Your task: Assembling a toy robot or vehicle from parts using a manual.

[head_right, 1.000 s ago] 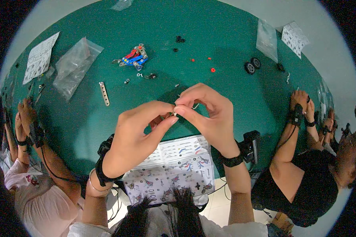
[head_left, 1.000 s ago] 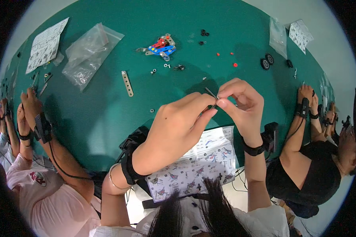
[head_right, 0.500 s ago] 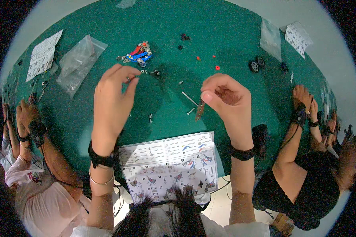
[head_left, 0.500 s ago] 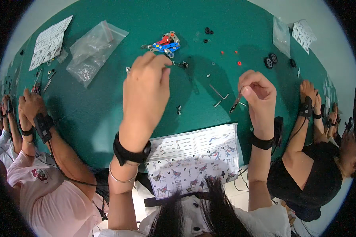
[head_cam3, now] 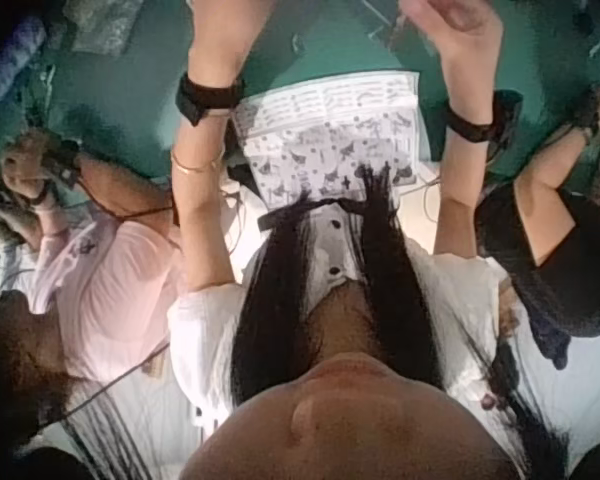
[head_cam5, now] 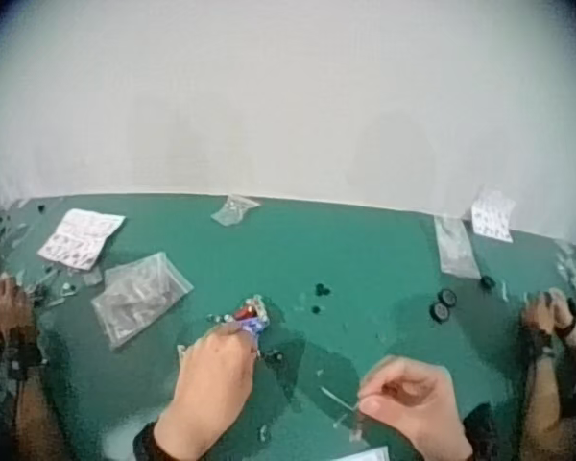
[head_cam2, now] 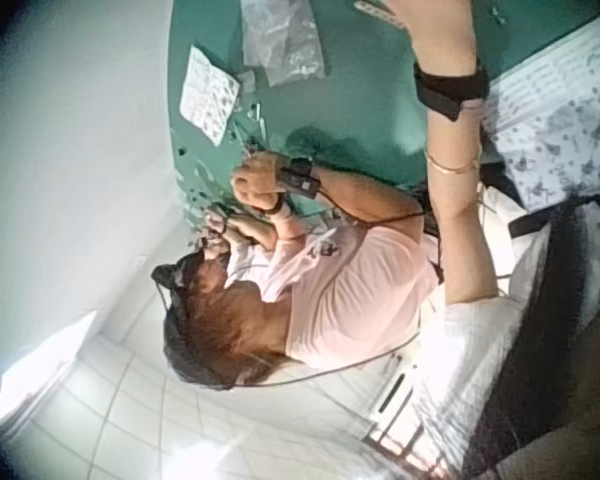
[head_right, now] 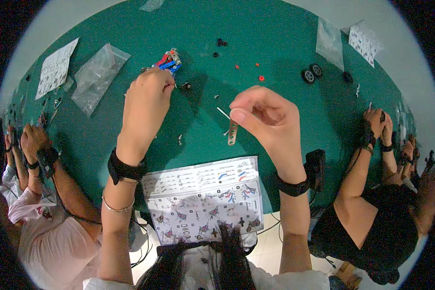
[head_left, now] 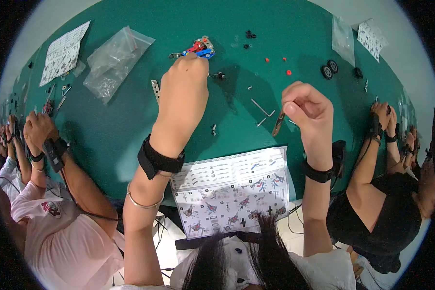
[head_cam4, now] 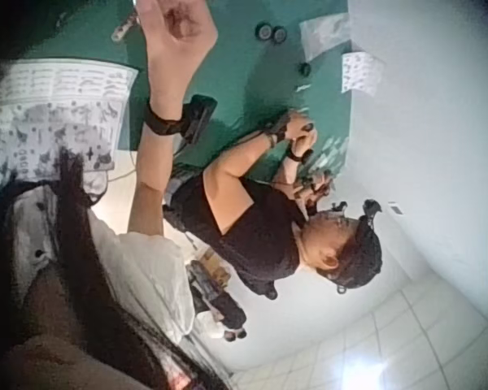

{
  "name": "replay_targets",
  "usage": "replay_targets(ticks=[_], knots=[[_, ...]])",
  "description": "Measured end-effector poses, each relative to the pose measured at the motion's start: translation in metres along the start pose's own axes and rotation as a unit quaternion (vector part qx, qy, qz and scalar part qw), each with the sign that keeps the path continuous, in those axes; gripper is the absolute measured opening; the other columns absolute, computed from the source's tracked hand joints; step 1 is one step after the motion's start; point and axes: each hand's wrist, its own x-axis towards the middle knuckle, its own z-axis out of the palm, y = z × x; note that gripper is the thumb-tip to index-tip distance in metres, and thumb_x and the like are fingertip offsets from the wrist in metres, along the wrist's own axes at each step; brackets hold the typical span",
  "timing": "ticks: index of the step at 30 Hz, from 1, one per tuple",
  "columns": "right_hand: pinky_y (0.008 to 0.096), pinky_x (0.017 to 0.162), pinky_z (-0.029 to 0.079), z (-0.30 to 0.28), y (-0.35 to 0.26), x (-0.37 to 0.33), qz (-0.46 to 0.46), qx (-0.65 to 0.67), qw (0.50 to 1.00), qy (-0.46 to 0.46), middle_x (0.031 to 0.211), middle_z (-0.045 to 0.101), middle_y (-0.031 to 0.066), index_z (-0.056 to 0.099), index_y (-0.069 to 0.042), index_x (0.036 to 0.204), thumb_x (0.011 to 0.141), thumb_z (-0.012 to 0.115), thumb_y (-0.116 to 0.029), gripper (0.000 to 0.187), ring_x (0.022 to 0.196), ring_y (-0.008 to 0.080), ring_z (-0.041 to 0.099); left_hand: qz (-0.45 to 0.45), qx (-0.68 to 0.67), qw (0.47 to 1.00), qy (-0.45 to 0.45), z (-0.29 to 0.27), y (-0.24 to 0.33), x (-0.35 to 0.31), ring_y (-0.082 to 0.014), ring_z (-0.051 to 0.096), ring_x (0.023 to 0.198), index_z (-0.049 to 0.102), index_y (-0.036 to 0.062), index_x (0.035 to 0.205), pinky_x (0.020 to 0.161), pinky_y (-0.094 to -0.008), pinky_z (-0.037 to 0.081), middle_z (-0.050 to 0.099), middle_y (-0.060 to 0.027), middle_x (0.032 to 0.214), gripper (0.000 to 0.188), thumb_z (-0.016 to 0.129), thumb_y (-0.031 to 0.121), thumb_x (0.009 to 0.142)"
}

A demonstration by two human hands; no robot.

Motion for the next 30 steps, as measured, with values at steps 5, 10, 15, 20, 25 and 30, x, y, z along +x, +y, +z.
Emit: replay_targets(ticks=[5, 10, 15, 20, 25, 30], knots=[[0.0223, 0.069, 0.045, 0.003, 0.001, 0.000, -0.021, -0.011, 1.000, 0.002, 0.086, 0.063, 0.0030, 0.064, -0.001, 0.090, 0.081, 0.068, -0.002, 0.009, 0.076, 0.0083, 0.057, 0.019, 0.008, 1.000, -0.011, 0.006, -0.008, 0.000, -0.0373, 0.060, 0.080, 0.061, -0.0003, 0.080, 0.070, -0.0441, 0.049, 0.062, -0.0176, 0.084, 0.005, 0.059, 0.004, 0.080], [0.0225, 0.070, 0.045, 0.000, -0.003, -0.002, -0.014, -0.032, 0.999, -0.001, 0.083, 0.063, 0.0023, 0.065, -0.001, 0.090, 0.082, 0.068, -0.003, 0.009, 0.075, 0.0079, 0.058, 0.120, 0.015, 0.992, 0.044, 0.007, -0.002, 0.000, -0.0373, 0.057, 0.082, 0.052, -0.0040, 0.078, 0.068, -0.0442, 0.049, 0.055, -0.0199, 0.082, 0.012, 0.052, -0.009, 0.068], [0.0219, 0.069, 0.045, 0.000, 0.000, -0.001, -0.009, -0.040, 0.999, 0.000, 0.082, 0.063, 0.0007, 0.064, -0.002, 0.092, 0.083, 0.068, -0.005, 0.011, 0.076, 0.0062, 0.057, 0.106, 0.071, 0.992, -0.017, 0.006, 0.002, -0.001, -0.0382, 0.057, 0.088, 0.054, -0.0038, 0.087, 0.077, -0.0452, 0.047, 0.057, -0.0206, 0.088, 0.010, 0.054, -0.002, 0.077], [0.0201, 0.068, 0.043, 0.000, 0.002, 0.000, 0.003, -0.023, 1.000, -0.001, 0.081, 0.063, -0.0004, 0.063, -0.003, 0.093, 0.084, 0.068, -0.008, 0.011, 0.075, 0.0053, 0.057, 0.094, 0.061, 0.994, -0.014, 0.007, -0.004, 0.000, -0.0382, 0.056, 0.088, 0.052, -0.0039, 0.086, 0.077, -0.0454, 0.047, 0.056, -0.0208, 0.086, 0.011, 0.054, -0.003, 0.076], [0.0190, 0.066, 0.042, 0.001, 0.010, 0.001, 0.011, -0.001, 1.000, 0.002, 0.081, 0.062, -0.0010, 0.062, -0.005, 0.094, 0.085, 0.067, -0.010, 0.011, 0.074, 0.0046, 0.056, 0.079, 0.056, 0.995, -0.034, 0.004, 0.003, -0.002, -0.0387, 0.057, 0.086, 0.052, -0.0034, 0.085, 0.077, -0.0456, 0.046, 0.056, -0.0212, 0.085, 0.012, 0.055, -0.004, 0.074], [0.0189, 0.069, 0.043, 0.006, 0.013, 0.003, 0.021, 0.013, 1.000, 0.007, 0.082, 0.062, -0.0020, 0.062, -0.005, 0.094, 0.086, 0.066, -0.009, 0.010, 0.077, 0.0042, 0.056, 0.088, 0.053, 0.994, -0.021, 0.004, 0.001, -0.003, -0.0387, 0.057, 0.085, 0.051, -0.0032, 0.084, 0.076, -0.0456, 0.047, 0.056, -0.0208, 0.084, 0.012, 0.055, -0.005, 0.072]])
